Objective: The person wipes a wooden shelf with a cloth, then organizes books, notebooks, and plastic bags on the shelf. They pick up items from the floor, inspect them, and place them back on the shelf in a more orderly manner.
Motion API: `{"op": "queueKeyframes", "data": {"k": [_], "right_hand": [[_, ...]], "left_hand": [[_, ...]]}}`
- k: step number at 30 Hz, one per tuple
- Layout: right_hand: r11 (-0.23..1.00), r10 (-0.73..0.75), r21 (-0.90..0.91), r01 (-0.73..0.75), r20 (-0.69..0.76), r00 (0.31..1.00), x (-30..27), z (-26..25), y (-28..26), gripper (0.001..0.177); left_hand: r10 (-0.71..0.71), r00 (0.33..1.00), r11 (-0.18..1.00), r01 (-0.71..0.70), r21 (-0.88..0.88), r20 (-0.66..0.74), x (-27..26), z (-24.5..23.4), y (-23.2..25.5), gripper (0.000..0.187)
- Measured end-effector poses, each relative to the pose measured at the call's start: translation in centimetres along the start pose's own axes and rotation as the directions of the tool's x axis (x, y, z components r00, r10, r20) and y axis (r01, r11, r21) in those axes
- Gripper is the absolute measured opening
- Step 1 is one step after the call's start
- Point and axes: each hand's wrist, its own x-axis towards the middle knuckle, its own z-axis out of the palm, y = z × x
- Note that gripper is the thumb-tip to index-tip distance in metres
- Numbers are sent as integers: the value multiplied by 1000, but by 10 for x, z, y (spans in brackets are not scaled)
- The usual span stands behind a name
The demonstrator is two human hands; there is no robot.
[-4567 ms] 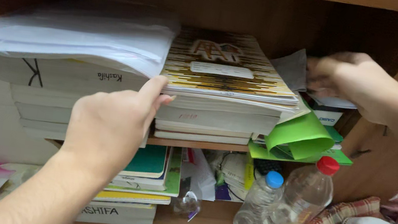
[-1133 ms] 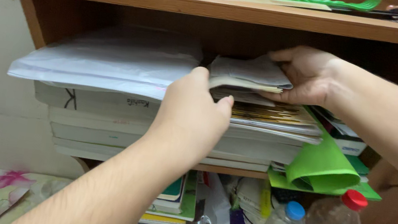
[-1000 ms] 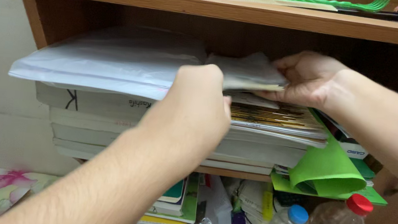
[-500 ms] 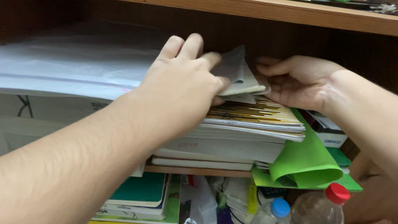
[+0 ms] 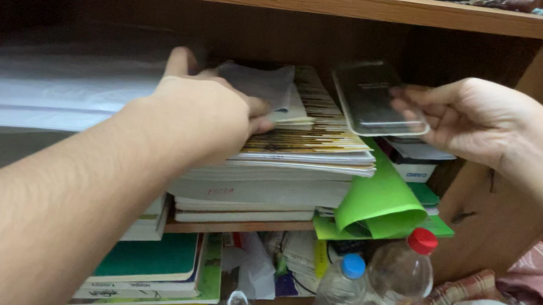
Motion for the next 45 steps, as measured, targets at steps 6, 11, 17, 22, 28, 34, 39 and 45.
{"op": "queueKeyframes", "data": {"k": [6,11,17,22,28,34,39,45], "right_hand": [[983,-68,-176,55,-69,995,20,-43,11,35],[976,6,-213,-35,-136,991,58,-41,32,35],[955,-6,-298,6,2,1000,77,2,57,23],[791,-242,-598,130,-112,964,81,27,74,18],[198,-459,-960,199,89,884,88,19,82,29],[111,-520,-922,370,264,813,26,8,78,46],[388,-324,-918,88,-47,945,-51,6,78,67],[532,-226,-771,349,268,937,-80,-18,93,81]], "left_hand": [[-19,1000,997,18,74,13,3,6,1,47],[24,1000,999,-25,37,15,0,3,1,48],[86,983,996,-85,10,-163,-18,9,7,46],[136,893,986,-163,-28,-428,-32,25,8,43],[185,812,969,-243,-32,-554,-38,46,3,37],[218,659,945,-326,-11,-719,-35,65,-2,38],[222,669,943,-332,-18,-709,-35,70,-4,40],[215,711,944,-327,-44,-670,-36,66,-3,40]]}}
